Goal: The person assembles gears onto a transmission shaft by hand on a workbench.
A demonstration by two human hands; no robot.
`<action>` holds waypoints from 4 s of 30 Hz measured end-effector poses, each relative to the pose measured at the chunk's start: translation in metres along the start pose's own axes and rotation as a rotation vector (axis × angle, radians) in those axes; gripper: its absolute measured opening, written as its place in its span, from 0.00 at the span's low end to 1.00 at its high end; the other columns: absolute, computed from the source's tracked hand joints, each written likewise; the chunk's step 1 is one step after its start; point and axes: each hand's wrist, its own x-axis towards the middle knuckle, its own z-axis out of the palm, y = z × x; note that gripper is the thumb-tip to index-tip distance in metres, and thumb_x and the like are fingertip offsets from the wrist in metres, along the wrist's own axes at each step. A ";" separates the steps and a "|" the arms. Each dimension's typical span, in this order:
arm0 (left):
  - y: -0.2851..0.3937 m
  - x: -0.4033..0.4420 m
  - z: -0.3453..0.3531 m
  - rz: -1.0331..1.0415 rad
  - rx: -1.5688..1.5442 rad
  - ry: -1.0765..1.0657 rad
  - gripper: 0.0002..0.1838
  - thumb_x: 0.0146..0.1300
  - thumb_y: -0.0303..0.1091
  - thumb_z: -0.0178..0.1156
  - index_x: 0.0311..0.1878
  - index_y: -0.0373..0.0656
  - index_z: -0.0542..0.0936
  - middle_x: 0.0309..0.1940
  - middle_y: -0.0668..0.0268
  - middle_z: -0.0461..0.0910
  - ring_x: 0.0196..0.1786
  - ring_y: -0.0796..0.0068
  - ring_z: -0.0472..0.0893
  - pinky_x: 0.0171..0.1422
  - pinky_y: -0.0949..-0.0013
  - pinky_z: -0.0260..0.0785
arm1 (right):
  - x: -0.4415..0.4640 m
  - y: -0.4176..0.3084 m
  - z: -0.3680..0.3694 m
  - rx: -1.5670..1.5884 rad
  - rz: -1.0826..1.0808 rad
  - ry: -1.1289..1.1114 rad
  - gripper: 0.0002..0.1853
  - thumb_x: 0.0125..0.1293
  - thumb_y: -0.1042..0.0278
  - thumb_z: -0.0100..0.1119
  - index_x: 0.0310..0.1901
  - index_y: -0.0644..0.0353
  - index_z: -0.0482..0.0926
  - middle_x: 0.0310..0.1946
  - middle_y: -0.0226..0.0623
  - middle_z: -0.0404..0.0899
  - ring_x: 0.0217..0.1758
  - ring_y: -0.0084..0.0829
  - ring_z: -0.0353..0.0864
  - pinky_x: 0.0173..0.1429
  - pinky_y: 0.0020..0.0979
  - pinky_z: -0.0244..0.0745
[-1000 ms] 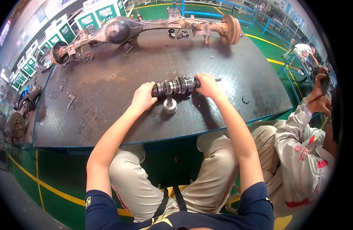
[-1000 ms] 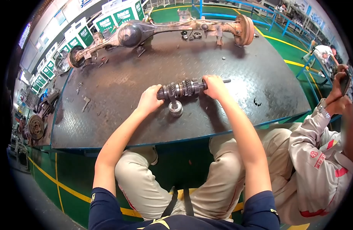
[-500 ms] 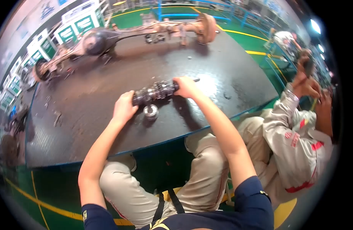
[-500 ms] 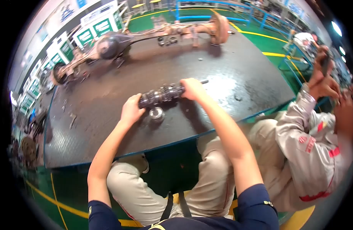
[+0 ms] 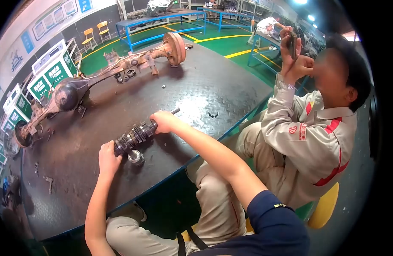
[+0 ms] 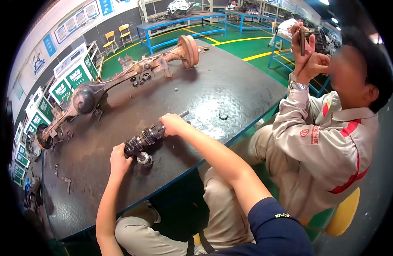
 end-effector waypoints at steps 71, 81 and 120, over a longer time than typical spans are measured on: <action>-0.003 -0.006 0.000 -0.174 0.025 -0.153 0.36 0.54 0.34 0.71 0.67 0.44 0.70 0.38 0.49 0.84 0.44 0.48 0.85 0.50 0.51 0.78 | -0.008 -0.010 -0.017 -0.048 -0.295 0.098 0.48 0.47 0.77 0.73 0.73 0.49 0.63 0.72 0.44 0.64 0.75 0.52 0.63 0.75 0.45 0.65; -0.003 -0.002 -0.001 -0.157 0.078 -0.188 0.37 0.54 0.35 0.72 0.68 0.42 0.70 0.38 0.50 0.85 0.45 0.50 0.85 0.49 0.52 0.78 | -0.023 -0.094 -0.075 0.260 -0.500 0.111 0.32 0.58 0.77 0.66 0.67 0.54 0.72 0.68 0.42 0.71 0.73 0.45 0.66 0.75 0.40 0.65; 0.004 -0.004 -0.003 -0.206 0.036 -0.185 0.38 0.55 0.35 0.72 0.70 0.45 0.69 0.38 0.45 0.84 0.44 0.44 0.85 0.50 0.49 0.79 | -0.024 -0.094 -0.024 0.818 -0.248 0.056 0.08 0.64 0.71 0.68 0.39 0.68 0.85 0.22 0.29 0.75 0.27 0.16 0.68 0.30 0.26 0.65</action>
